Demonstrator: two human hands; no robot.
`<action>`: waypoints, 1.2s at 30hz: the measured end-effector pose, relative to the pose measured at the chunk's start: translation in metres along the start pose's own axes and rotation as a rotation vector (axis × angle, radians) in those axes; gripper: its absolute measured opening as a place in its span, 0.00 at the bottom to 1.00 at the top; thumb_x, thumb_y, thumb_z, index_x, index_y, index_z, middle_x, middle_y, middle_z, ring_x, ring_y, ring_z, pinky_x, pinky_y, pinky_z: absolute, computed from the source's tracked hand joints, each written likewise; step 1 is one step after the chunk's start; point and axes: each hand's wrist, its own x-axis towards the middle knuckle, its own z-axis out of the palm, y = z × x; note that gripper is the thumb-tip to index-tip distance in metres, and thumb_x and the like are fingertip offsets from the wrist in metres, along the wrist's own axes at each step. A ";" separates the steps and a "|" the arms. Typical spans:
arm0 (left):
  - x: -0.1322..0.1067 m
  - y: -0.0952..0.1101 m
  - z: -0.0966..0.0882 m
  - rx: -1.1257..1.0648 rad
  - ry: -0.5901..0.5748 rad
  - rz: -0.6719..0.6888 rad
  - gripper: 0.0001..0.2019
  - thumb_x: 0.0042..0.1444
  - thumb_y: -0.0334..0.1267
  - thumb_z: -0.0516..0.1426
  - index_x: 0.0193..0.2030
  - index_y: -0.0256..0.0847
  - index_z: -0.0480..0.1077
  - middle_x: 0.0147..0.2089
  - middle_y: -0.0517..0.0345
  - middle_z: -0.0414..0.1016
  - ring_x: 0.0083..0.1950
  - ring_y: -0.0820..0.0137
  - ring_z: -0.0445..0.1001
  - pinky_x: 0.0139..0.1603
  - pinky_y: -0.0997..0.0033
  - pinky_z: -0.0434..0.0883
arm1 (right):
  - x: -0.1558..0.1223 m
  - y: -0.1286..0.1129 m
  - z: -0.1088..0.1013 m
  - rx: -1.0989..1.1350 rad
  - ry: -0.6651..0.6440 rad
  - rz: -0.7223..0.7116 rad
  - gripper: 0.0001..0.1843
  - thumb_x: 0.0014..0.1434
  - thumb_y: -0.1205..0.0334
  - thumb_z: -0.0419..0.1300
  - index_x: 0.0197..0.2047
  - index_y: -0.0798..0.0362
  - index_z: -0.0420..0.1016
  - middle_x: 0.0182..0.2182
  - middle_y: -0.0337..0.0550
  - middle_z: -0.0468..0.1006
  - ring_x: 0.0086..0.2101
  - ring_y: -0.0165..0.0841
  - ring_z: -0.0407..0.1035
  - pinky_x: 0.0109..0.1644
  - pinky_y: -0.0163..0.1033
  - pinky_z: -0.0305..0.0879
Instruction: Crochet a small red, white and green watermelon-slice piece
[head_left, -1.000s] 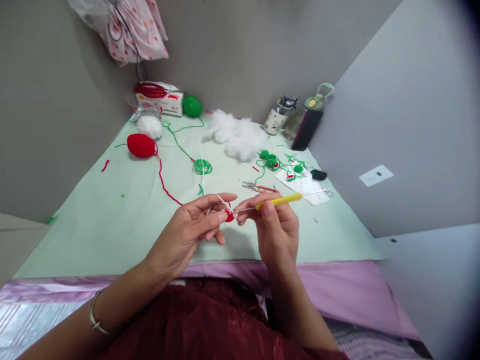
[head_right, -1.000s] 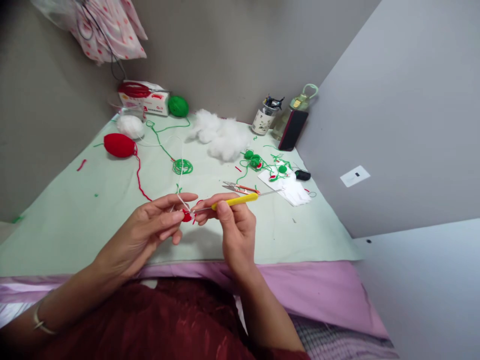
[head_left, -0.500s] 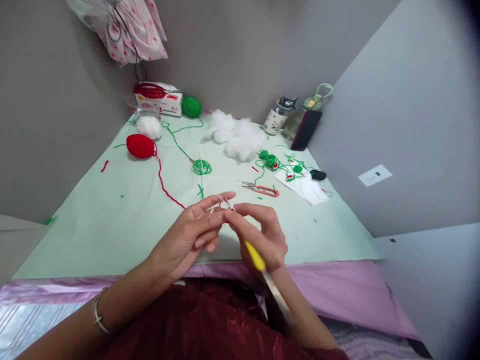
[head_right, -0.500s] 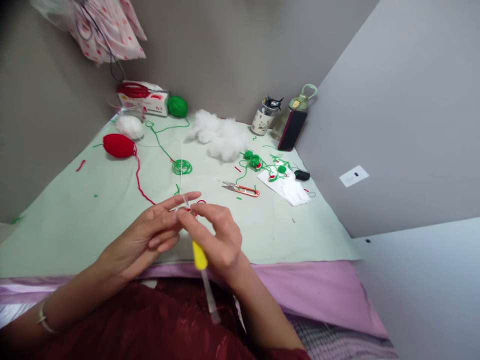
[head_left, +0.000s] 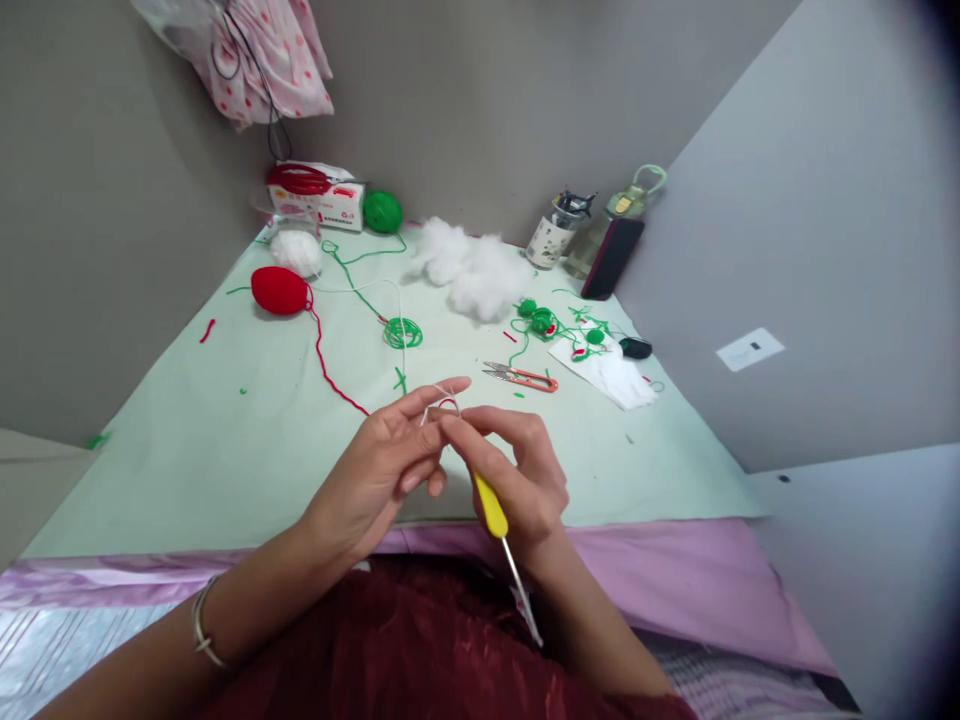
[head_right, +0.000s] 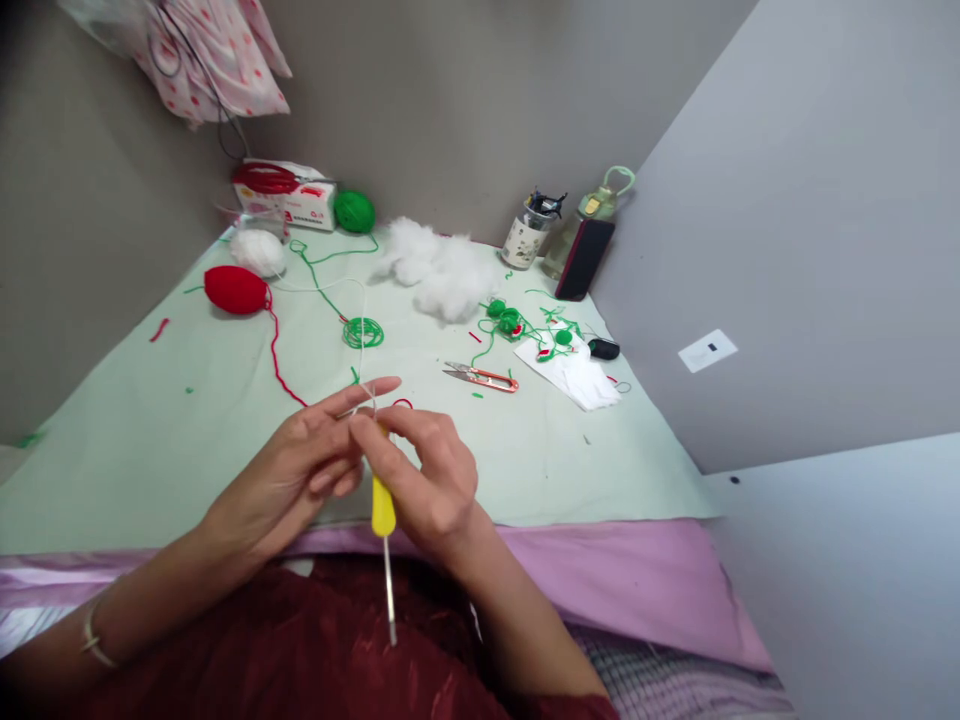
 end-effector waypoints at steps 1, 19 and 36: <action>0.001 0.001 -0.002 -0.029 -0.007 -0.040 0.19 0.54 0.37 0.72 0.53 0.39 0.84 0.22 0.71 0.60 0.19 0.85 0.46 0.20 0.86 0.65 | 0.000 0.001 -0.001 0.022 0.009 0.019 0.19 0.68 0.72 0.63 0.56 0.42 0.82 0.45 0.45 0.84 0.44 0.37 0.79 0.43 0.42 0.79; -0.002 0.003 -0.003 0.122 0.029 0.064 0.11 0.56 0.35 0.71 0.47 0.45 0.86 0.41 0.60 0.79 0.31 0.79 0.74 0.41 0.75 0.80 | 0.012 0.010 -0.006 0.676 0.025 0.594 0.12 0.73 0.54 0.58 0.42 0.51 0.78 0.35 0.44 0.85 0.31 0.33 0.79 0.35 0.40 0.77; -0.007 -0.007 0.001 0.247 0.118 0.269 0.14 0.55 0.35 0.72 0.49 0.49 0.85 0.35 0.63 0.75 0.37 0.74 0.75 0.42 0.77 0.76 | -0.007 -0.002 -0.001 0.001 -0.001 -0.079 0.18 0.70 0.71 0.59 0.59 0.45 0.78 0.47 0.48 0.86 0.44 0.38 0.82 0.41 0.43 0.82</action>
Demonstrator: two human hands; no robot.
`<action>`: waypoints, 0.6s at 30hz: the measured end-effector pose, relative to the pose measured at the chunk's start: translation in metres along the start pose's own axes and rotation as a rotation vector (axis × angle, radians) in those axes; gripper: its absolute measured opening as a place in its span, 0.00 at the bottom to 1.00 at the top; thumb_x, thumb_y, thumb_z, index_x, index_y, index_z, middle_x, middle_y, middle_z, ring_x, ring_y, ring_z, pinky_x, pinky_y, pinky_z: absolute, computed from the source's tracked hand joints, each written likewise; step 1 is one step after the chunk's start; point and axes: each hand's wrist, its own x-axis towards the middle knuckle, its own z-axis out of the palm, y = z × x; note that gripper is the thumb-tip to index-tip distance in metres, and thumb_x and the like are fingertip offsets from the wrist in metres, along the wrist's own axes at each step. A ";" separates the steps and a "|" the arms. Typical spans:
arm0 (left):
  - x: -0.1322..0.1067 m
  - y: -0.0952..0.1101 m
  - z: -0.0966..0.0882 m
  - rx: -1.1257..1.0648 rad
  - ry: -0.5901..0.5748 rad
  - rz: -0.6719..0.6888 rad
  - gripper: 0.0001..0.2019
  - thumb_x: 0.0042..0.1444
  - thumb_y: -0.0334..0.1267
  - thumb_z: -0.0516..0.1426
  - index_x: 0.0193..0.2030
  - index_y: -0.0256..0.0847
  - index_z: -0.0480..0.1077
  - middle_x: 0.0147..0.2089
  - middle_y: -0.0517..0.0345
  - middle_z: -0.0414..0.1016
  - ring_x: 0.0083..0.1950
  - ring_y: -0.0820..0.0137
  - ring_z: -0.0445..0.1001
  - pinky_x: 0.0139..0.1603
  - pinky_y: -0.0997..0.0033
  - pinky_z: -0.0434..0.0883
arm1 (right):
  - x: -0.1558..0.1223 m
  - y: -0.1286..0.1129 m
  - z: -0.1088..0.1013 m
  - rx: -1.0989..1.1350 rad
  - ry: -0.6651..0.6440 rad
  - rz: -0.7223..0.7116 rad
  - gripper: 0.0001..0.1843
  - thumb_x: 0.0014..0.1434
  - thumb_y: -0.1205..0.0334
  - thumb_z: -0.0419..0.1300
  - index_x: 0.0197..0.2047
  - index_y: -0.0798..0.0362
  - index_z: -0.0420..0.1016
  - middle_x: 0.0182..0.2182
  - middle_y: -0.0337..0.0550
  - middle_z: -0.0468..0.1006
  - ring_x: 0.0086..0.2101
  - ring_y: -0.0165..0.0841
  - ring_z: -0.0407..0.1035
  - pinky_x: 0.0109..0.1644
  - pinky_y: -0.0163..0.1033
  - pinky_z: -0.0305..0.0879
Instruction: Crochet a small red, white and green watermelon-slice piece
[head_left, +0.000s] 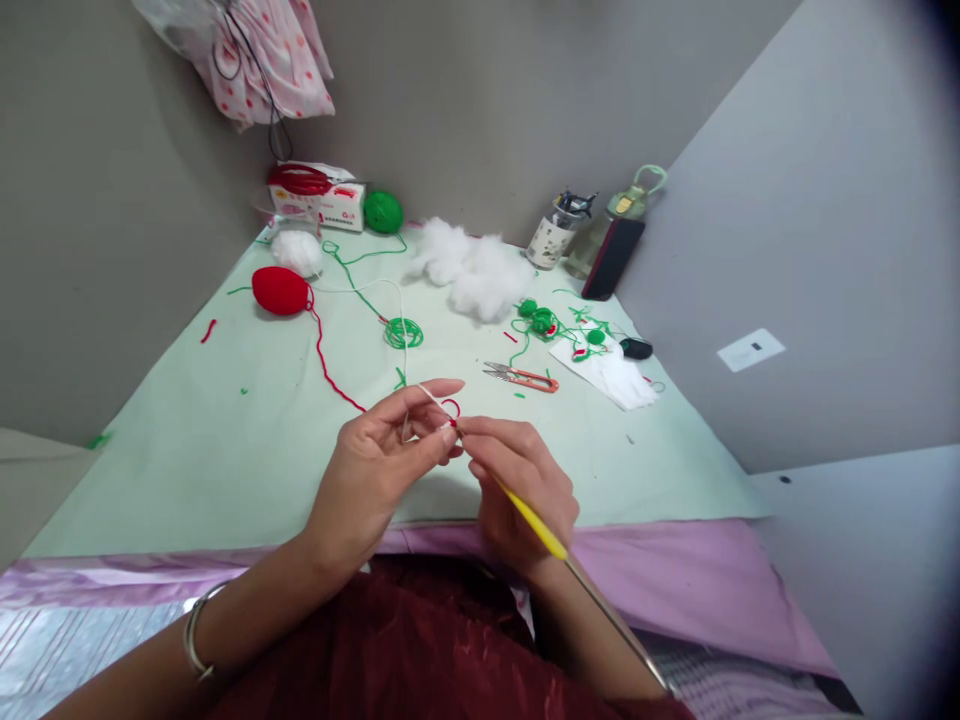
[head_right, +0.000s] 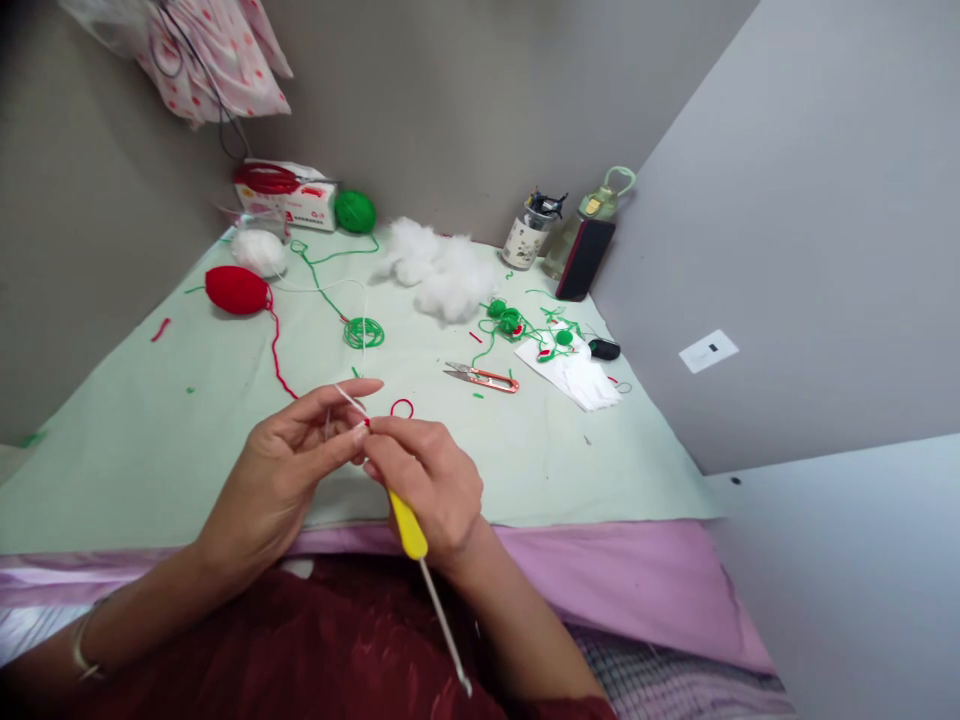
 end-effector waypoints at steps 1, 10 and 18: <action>0.000 0.000 0.001 -0.012 0.006 0.006 0.15 0.54 0.34 0.72 0.50 0.48 0.85 0.34 0.63 0.75 0.37 0.74 0.75 0.42 0.78 0.76 | -0.001 0.001 0.001 -0.042 -0.004 -0.015 0.19 0.69 0.72 0.60 0.59 0.45 0.78 0.47 0.48 0.86 0.44 0.38 0.82 0.42 0.43 0.82; 0.012 0.006 -0.010 -0.261 -0.065 -0.277 0.18 0.54 0.32 0.71 0.52 0.37 0.84 0.23 0.72 0.59 0.19 0.86 0.44 0.17 0.88 0.55 | 0.016 0.008 0.000 0.351 0.106 0.348 0.13 0.72 0.69 0.57 0.48 0.46 0.83 0.38 0.41 0.84 0.35 0.32 0.77 0.40 0.41 0.77; 0.005 0.003 -0.002 -0.123 -0.062 -0.132 0.15 0.54 0.35 0.72 0.50 0.45 0.85 0.37 0.63 0.76 0.20 0.87 0.61 0.24 0.82 0.70 | 0.016 0.002 0.002 0.347 0.054 0.345 0.13 0.70 0.71 0.60 0.49 0.45 0.84 0.39 0.41 0.84 0.37 0.32 0.78 0.41 0.39 0.77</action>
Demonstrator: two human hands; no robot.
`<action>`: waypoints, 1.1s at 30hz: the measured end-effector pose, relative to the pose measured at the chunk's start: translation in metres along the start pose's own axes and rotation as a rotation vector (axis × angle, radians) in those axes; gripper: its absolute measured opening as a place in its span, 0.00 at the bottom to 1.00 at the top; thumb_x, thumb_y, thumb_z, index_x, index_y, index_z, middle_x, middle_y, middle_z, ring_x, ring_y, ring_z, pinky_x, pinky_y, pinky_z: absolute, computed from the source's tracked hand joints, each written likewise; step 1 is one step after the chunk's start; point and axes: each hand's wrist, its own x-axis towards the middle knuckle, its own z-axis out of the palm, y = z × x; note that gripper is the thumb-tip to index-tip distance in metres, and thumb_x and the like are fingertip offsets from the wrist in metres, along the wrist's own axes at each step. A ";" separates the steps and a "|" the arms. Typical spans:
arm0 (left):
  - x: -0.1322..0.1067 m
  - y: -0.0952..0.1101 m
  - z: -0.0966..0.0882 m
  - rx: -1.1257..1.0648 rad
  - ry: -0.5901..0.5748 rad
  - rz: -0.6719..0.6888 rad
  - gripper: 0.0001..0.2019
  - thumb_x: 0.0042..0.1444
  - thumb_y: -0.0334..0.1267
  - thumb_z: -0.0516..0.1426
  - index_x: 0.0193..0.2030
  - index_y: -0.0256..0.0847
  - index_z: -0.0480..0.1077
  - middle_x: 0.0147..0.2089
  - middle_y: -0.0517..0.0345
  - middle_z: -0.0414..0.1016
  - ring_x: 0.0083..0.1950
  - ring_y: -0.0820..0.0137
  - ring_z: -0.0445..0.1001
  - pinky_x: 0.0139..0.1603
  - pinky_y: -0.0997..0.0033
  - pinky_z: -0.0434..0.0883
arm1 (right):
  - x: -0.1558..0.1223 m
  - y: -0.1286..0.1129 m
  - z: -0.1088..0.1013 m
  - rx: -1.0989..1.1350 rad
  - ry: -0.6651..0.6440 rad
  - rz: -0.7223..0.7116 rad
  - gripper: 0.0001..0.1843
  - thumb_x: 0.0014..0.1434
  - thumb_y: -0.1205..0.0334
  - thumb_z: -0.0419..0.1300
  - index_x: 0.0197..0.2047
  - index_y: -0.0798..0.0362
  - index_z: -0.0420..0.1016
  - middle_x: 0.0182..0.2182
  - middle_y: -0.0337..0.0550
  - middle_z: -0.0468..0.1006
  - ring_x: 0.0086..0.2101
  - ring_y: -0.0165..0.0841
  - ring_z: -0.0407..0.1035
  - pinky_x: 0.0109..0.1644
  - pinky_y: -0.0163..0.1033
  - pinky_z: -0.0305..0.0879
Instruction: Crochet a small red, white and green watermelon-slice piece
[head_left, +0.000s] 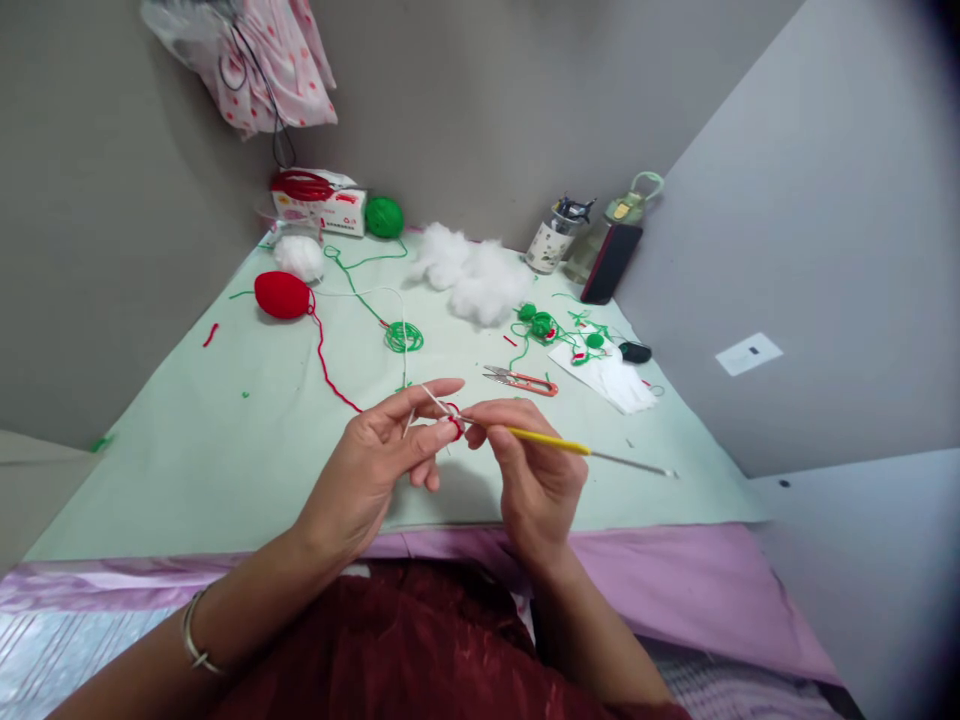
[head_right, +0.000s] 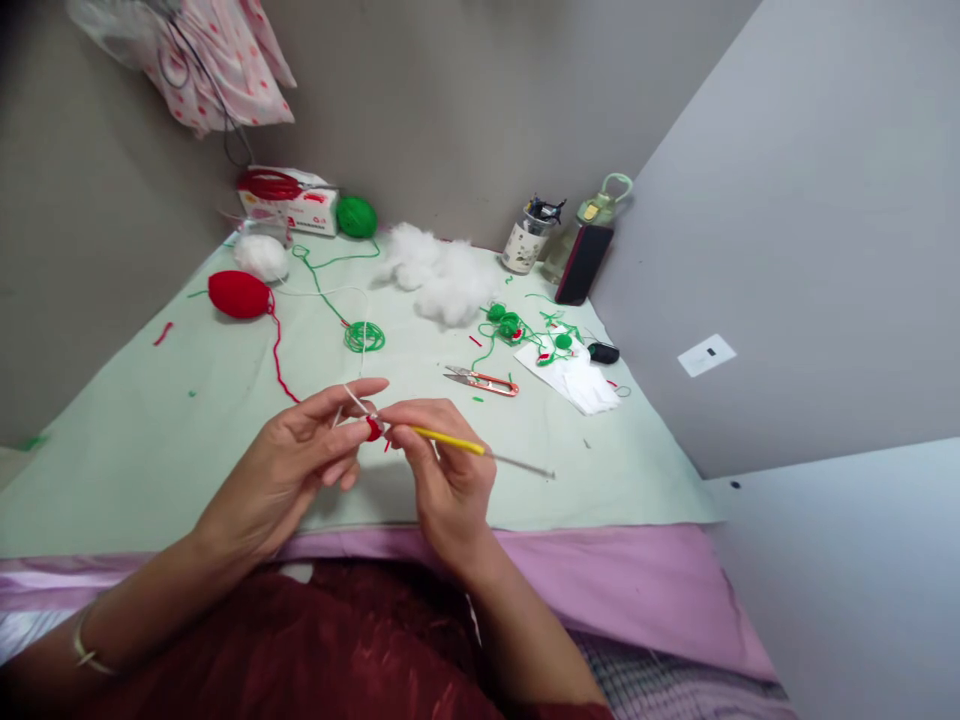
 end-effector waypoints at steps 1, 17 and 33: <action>0.001 -0.001 0.000 -0.014 0.014 -0.004 0.17 0.53 0.35 0.73 0.51 0.45 0.85 0.35 0.64 0.75 0.20 0.86 0.60 0.24 0.82 0.70 | -0.002 0.000 0.000 -0.093 -0.012 -0.070 0.15 0.69 0.72 0.61 0.51 0.45 0.83 0.40 0.42 0.84 0.39 0.33 0.78 0.42 0.39 0.77; 0.001 0.001 -0.002 -0.069 -0.028 -0.078 0.13 0.56 0.35 0.71 0.49 0.45 0.86 0.39 0.61 0.81 0.33 0.78 0.77 0.43 0.77 0.80 | 0.005 0.002 -0.006 0.262 0.004 0.258 0.08 0.70 0.62 0.63 0.44 0.45 0.85 0.38 0.39 0.84 0.33 0.30 0.75 0.41 0.39 0.73; 0.003 0.001 -0.006 0.080 -0.008 0.009 0.11 0.58 0.38 0.70 0.49 0.50 0.86 0.39 0.62 0.75 0.35 0.77 0.75 0.42 0.76 0.78 | 0.006 -0.007 -0.010 0.318 0.024 0.301 0.11 0.74 0.60 0.58 0.44 0.49 0.82 0.39 0.42 0.85 0.32 0.30 0.79 0.39 0.40 0.79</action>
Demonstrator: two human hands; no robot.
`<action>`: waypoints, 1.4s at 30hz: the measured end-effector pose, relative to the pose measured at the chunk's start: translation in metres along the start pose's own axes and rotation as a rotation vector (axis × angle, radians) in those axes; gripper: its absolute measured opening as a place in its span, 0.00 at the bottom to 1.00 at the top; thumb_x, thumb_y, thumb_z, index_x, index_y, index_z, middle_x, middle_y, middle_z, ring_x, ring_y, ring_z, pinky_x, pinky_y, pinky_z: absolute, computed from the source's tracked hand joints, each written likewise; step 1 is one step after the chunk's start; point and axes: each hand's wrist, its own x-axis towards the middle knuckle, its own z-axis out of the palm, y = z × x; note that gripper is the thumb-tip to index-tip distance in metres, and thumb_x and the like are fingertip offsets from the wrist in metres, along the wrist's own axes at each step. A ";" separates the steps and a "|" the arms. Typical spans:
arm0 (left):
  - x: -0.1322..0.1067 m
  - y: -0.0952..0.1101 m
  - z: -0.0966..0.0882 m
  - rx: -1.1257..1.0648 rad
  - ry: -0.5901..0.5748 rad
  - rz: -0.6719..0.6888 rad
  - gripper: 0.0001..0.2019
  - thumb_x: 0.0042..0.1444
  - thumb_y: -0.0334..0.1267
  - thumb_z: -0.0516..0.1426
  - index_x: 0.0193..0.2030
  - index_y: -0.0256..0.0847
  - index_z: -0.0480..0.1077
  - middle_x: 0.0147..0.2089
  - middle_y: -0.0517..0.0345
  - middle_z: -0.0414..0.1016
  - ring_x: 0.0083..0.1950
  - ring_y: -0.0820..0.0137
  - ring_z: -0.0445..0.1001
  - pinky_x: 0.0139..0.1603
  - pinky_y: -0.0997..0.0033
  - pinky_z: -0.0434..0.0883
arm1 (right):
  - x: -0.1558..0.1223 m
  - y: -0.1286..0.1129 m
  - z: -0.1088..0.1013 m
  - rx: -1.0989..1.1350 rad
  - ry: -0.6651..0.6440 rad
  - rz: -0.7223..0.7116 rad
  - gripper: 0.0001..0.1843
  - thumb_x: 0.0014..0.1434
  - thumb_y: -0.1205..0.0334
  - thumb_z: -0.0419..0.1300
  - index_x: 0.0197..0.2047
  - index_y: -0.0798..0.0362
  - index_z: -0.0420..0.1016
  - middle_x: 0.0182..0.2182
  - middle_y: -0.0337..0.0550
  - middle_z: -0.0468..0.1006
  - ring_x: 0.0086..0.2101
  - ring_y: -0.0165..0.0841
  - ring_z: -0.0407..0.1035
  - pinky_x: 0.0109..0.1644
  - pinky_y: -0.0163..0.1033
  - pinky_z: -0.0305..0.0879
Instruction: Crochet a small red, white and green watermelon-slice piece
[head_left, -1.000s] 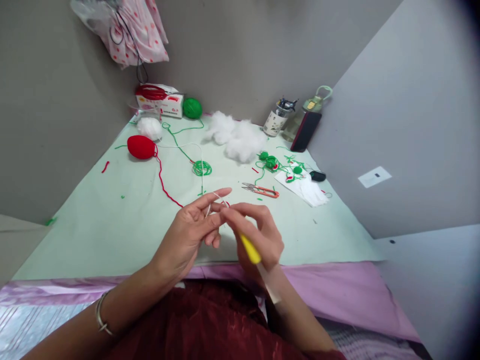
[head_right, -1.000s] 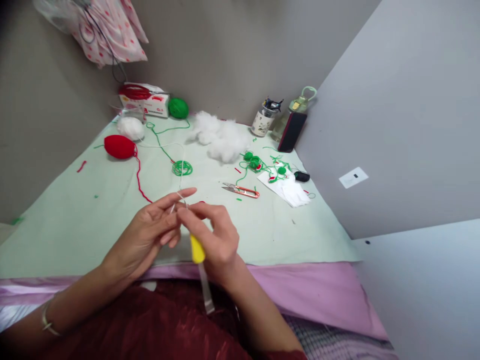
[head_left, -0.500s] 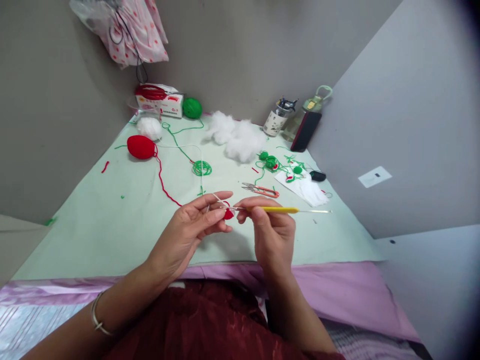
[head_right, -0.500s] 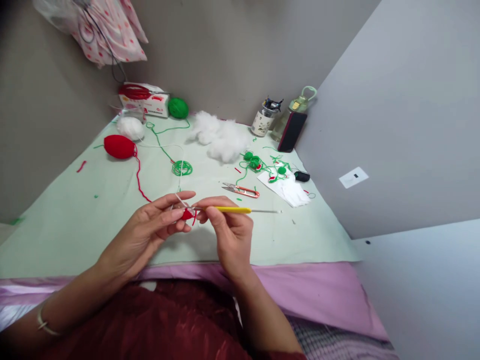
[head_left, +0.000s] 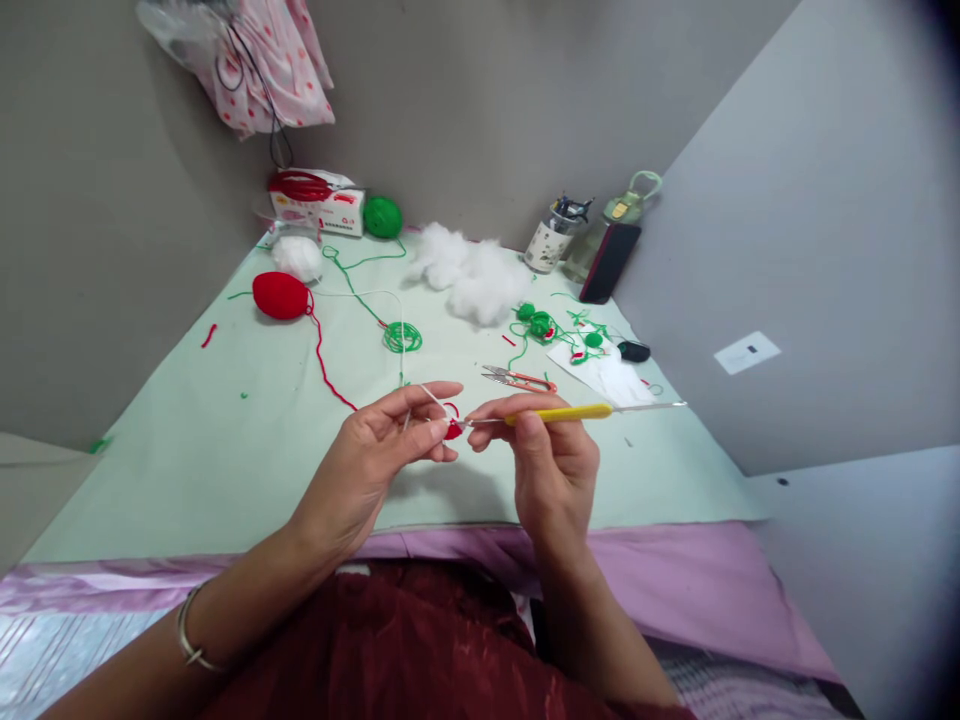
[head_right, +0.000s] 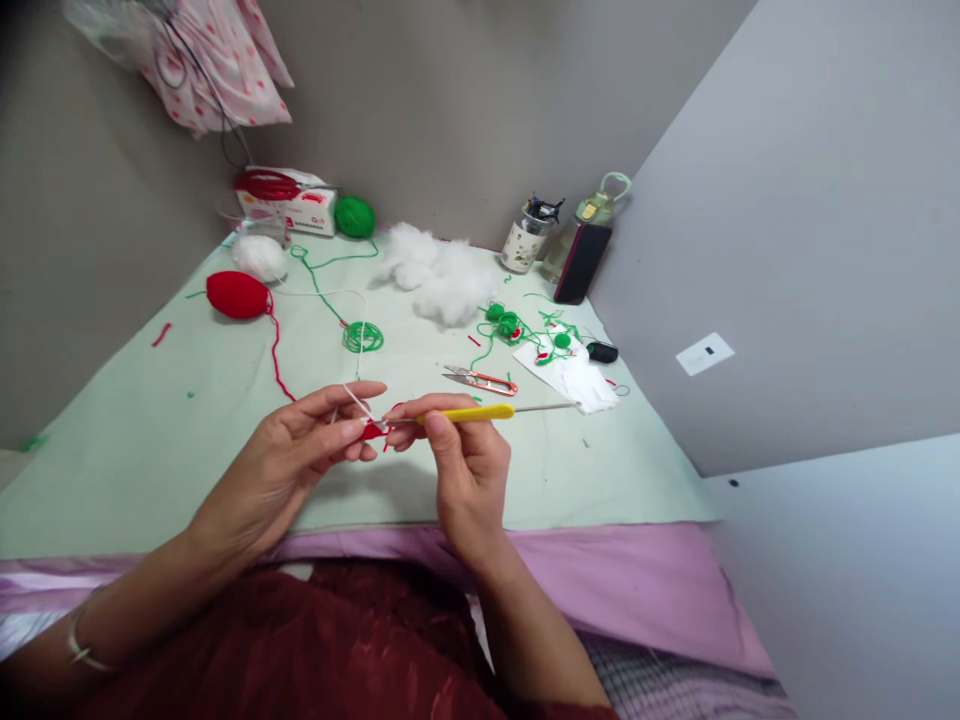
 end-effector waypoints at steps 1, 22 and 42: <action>0.000 0.000 0.000 0.000 -0.006 0.003 0.12 0.58 0.38 0.70 0.49 0.49 0.86 0.39 0.62 0.75 0.35 0.77 0.75 0.42 0.76 0.78 | 0.000 0.001 0.000 0.011 0.009 0.009 0.11 0.74 0.60 0.58 0.44 0.49 0.82 0.38 0.42 0.85 0.32 0.30 0.79 0.39 0.40 0.79; 0.001 0.002 0.001 -0.114 -0.025 -0.072 0.05 0.56 0.35 0.71 0.40 0.41 0.84 0.34 0.64 0.73 0.29 0.81 0.70 0.38 0.79 0.77 | -0.003 0.000 -0.001 -0.064 0.075 -0.104 0.10 0.73 0.61 0.59 0.43 0.48 0.83 0.35 0.40 0.81 0.31 0.30 0.75 0.38 0.41 0.72; 0.000 0.002 0.002 -0.105 -0.048 -0.087 0.06 0.54 0.37 0.71 0.36 0.40 0.81 0.30 0.64 0.72 0.28 0.78 0.68 0.35 0.77 0.77 | -0.002 0.001 0.001 -0.111 0.054 -0.118 0.10 0.73 0.62 0.59 0.44 0.47 0.83 0.34 0.39 0.81 0.31 0.30 0.74 0.38 0.41 0.72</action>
